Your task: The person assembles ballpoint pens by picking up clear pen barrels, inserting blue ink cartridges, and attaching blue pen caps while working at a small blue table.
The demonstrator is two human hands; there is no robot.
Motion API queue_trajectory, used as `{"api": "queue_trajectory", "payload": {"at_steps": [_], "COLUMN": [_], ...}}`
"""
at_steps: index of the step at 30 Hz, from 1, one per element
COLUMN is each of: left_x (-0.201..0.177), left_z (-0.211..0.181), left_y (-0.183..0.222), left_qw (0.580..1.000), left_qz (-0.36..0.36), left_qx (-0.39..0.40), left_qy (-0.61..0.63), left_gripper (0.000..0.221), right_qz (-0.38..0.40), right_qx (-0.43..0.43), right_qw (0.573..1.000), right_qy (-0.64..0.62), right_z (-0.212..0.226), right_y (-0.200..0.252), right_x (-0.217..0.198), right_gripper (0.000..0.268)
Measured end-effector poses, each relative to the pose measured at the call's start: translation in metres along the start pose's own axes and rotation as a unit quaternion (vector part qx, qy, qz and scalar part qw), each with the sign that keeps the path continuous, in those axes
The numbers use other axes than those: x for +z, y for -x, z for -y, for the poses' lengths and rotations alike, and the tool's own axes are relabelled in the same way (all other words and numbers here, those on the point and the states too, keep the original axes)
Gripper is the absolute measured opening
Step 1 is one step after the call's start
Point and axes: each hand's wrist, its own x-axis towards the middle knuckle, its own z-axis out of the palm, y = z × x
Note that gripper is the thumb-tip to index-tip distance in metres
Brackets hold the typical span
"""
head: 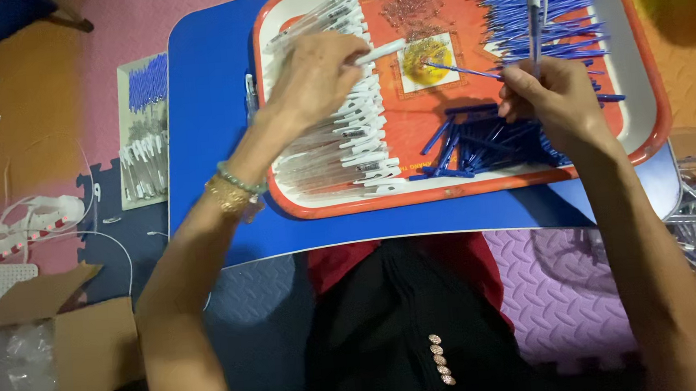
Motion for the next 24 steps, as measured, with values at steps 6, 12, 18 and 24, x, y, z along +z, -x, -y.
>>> {"api": "queue_trajectory", "payload": {"at_steps": [6,12,18,24], "left_x": [0.068,0.078,0.106,0.15], "left_z": [-0.008,-0.015,0.021,0.042], "left_y": [-0.04,-0.058,-0.095,-0.123], "left_qw": [0.989,0.994,0.998,0.996], "left_qz": [-0.002,0.042,-0.034,-0.031], "left_qx": [0.129,0.078,0.037,0.029], "left_qy": [0.073,0.071,-0.035,-0.073], "left_gripper": [0.024,0.021,0.035,0.028], "right_qz": [0.005,0.001,-0.122,-0.146], "right_qx": [-0.01,-0.052,-0.041,-0.012], "right_qw": [1.0,0.989,0.95,0.918], "right_qy": [0.023,0.135,0.283,0.368], "right_z": [0.019,0.023,-0.024,-0.034], "right_y": [0.004,0.003,-0.031,-0.051], "right_x": [0.015,-0.024,-0.11,-0.126], "right_gripper": [0.025,0.03,0.017,0.023]}}
